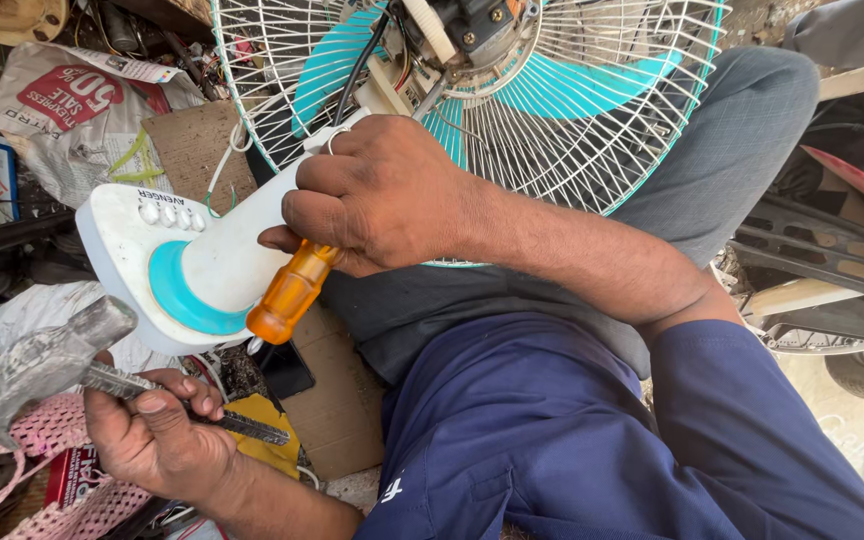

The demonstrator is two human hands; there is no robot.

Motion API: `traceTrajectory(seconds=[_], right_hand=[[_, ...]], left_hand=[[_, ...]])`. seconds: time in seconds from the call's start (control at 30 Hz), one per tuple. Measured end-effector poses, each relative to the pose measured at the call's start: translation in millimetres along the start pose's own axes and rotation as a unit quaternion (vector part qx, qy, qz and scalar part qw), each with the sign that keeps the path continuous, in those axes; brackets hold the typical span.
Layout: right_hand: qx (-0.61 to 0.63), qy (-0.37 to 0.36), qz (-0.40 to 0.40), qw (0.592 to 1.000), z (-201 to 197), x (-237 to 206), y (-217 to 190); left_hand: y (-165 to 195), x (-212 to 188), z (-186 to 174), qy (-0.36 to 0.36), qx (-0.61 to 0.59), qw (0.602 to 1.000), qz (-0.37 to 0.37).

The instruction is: The person repairs a standing fan by using a hammer and screwdriver to adjust the motor housing and internal components. They repeatedly tap the motor area and tighten screws while seated on the ground.

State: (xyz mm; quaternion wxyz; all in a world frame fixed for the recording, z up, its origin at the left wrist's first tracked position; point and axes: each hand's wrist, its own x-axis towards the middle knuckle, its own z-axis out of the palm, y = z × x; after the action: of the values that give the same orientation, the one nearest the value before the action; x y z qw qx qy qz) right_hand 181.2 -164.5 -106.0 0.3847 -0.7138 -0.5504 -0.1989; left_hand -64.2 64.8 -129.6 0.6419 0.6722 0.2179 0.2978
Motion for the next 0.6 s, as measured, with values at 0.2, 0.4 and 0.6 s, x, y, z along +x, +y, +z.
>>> traceTrajectory(seconds=[0.2, 0.4, 0.6], right_hand=[[0.026, -0.006, 0.041, 0.999, -3, 6, -4], [0.017, -0.015, 0.039, 0.999, -10, 4, -10], [0.019, 0.003, 0.039, 0.999, -1, 4, -5]], left_hand=[[-1, -2, -3, -0.009, 0.009, 1.0, 0.009], [-1, -2, 0, -0.026, -0.011, 1.0, 0.014], [0, -1, 10, -0.047, -0.006, 0.999, 0.02]])
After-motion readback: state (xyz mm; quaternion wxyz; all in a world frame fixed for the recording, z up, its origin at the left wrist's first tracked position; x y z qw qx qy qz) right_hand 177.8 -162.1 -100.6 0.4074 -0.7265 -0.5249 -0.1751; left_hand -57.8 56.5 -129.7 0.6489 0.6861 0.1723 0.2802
